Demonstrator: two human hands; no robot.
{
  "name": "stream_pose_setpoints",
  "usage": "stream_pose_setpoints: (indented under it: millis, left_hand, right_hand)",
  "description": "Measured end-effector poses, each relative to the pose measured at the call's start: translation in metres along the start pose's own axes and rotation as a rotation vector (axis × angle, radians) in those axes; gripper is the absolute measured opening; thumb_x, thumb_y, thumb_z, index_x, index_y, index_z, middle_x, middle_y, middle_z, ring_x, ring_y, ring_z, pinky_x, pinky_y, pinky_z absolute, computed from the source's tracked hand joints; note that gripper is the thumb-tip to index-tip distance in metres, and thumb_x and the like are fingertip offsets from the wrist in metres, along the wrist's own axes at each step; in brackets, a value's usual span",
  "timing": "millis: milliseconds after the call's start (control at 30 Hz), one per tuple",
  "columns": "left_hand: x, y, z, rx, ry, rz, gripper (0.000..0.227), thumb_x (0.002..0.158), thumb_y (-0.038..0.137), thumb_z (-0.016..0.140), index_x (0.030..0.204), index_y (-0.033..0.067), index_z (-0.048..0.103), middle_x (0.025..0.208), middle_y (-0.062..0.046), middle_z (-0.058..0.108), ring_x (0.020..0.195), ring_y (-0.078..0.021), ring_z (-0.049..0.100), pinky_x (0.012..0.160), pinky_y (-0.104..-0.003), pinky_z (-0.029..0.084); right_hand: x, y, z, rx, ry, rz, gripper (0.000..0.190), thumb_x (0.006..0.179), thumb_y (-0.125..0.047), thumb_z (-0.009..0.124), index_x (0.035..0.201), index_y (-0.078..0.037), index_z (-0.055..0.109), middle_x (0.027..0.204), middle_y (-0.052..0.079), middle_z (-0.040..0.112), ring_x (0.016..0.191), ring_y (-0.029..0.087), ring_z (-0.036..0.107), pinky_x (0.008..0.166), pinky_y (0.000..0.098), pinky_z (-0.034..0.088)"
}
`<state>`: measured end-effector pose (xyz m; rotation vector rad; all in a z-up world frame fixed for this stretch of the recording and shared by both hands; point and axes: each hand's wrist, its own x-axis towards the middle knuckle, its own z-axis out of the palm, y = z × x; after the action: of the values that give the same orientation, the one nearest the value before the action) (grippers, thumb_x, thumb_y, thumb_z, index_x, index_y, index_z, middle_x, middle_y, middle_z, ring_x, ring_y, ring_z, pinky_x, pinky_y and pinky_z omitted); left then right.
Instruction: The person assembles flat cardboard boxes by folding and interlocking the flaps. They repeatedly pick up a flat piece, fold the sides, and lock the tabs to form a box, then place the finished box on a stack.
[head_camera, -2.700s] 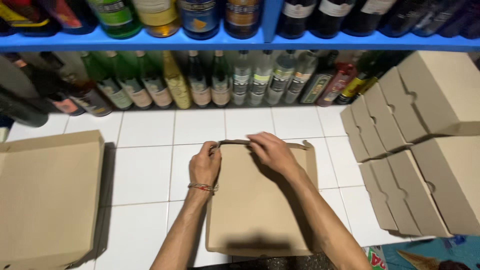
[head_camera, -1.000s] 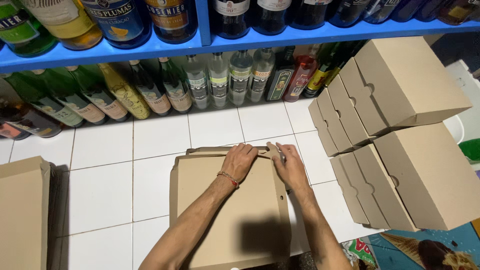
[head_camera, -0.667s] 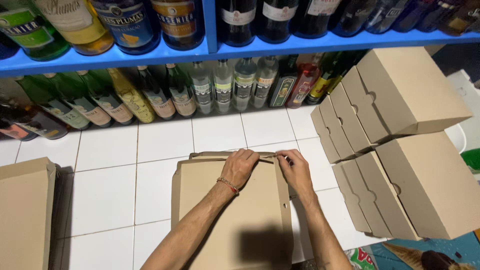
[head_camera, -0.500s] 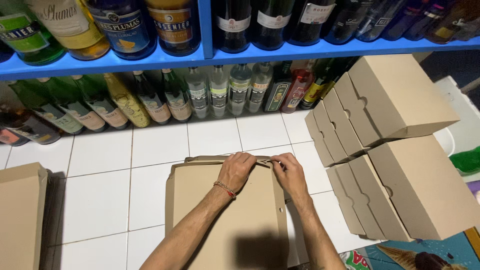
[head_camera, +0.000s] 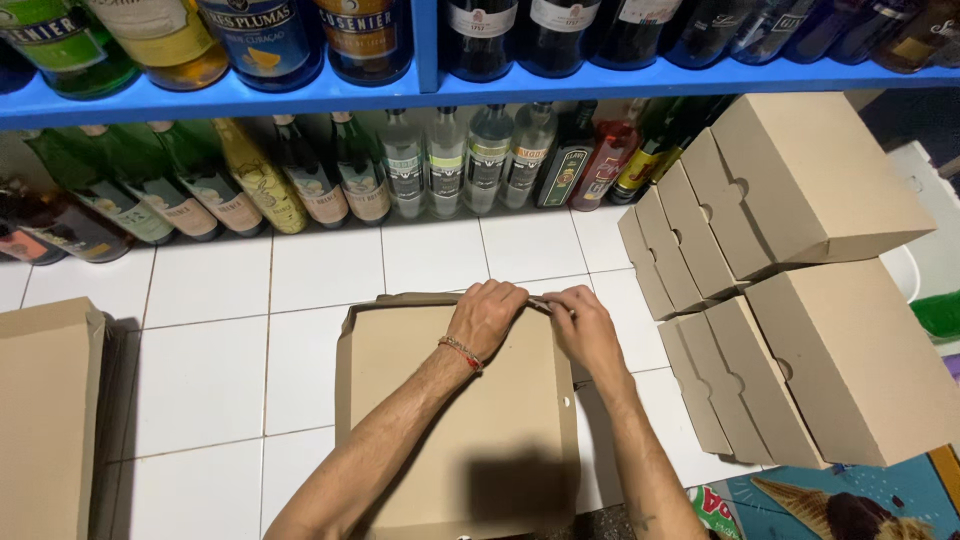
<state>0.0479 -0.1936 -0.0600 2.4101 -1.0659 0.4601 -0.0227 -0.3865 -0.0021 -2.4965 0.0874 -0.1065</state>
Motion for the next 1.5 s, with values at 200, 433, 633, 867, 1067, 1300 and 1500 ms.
stream_pose_setpoints:
  millis: [200, 433, 633, 867, 1067, 1300, 1500]
  left_hand:
    - [0.009, 0.001, -0.015, -0.054, -0.026, -0.058, 0.011, 0.102, 0.015, 0.057, 0.109, 0.0208, 0.064, 0.09, 0.001, 0.067, 0.093, -0.0192, 0.069, 0.082, -0.031, 0.052]
    - [-0.013, -0.017, -0.045, -0.113, 0.065, -0.204, 0.025, 0.095, 0.029, 0.072, 0.118, 0.0223, 0.066, 0.124, -0.005, 0.067, 0.116, -0.0267, 0.065, 0.094, -0.04, 0.054]
    - [-0.091, -0.009, -0.173, -0.12, 0.123, -0.865, 0.061, 0.094, 0.037, 0.074, 0.143, 0.0049, 0.057, 0.142, -0.027, 0.052, 0.132, -0.0465, 0.054, 0.107, -0.053, 0.05]
    - [-0.159, -0.036, -0.196, -0.432, -0.122, -1.227, 0.054, 0.089, 0.061, 0.072, 0.131, 0.0267, 0.073, 0.124, -0.001, 0.07, 0.106, -0.029, 0.071, 0.084, -0.039, 0.06]
    - [-0.119, -0.038, -0.249, -0.58, 0.018, -1.088, 0.043, 0.09, 0.041, 0.08, 0.125, 0.0171, 0.077, 0.112, -0.011, 0.076, 0.093, -0.029, 0.073, 0.073, -0.039, 0.06]
    - [-0.091, -0.029, -0.304, -0.46, 0.179, -0.698, 0.028, 0.1, 0.033, 0.066, 0.089, 0.0098, 0.078, 0.09, 0.0, 0.059, 0.084, -0.0115, 0.057, 0.074, -0.026, 0.044]
    - [-0.129, -0.031, -0.278, -0.585, 0.07, -0.515, 0.044, 0.1, 0.009, 0.059, 0.144, 0.0135, 0.06, 0.131, -0.008, 0.062, 0.125, -0.0213, 0.06, 0.114, -0.029, 0.044]
  right_hand:
    - [-0.028, -0.024, -0.015, 0.357, -0.129, 0.349, 0.084, 0.091, -0.059, 0.069, 0.149, -0.001, 0.05, 0.138, 0.034, 0.057, 0.124, 0.049, 0.061, 0.101, 0.0589, 0.055]
    - [-0.036, 0.012, 0.021, 0.616, -0.2, 0.459, 0.041, 0.099, -0.014, 0.067, 0.135, 0.003, 0.062, 0.097, 0.019, 0.074, 0.078, 0.024, 0.07, 0.063, 0.0332, 0.058]
    - [-0.029, 0.005, 0.021, 0.713, -0.073, 0.452, 0.023, 0.096, -0.01, 0.069, 0.116, 0.003, 0.069, 0.067, 0.008, 0.059, 0.053, 0.015, 0.053, 0.046, 0.0258, 0.043]
    - [-0.02, -0.005, -0.002, 0.868, 0.05, 0.452, 0.025, 0.094, -0.008, 0.072, 0.117, 0.003, 0.069, 0.079, 0.02, 0.072, 0.064, 0.024, 0.071, 0.056, 0.0339, 0.059]
    - [-0.023, -0.059, -0.058, 0.841, 0.267, 0.339, 0.023, 0.092, -0.014, 0.081, 0.106, 0.0, 0.07, 0.076, 0.012, 0.069, 0.061, 0.018, 0.068, 0.055, 0.0329, 0.057]
    - [-0.054, -0.056, -0.115, 0.502, 0.45, 0.107, 0.015, 0.091, 0.003, 0.062, 0.094, -0.007, 0.073, 0.087, -0.002, 0.049, 0.07, 0.007, 0.042, 0.052, 0.0238, 0.034]
    - [-0.122, -0.04, -0.094, 0.295, 0.307, -0.105, 0.052, 0.092, 0.007, 0.053, 0.143, -0.005, 0.058, 0.146, 0.014, 0.057, 0.139, 0.032, 0.052, 0.119, 0.0432, 0.045]
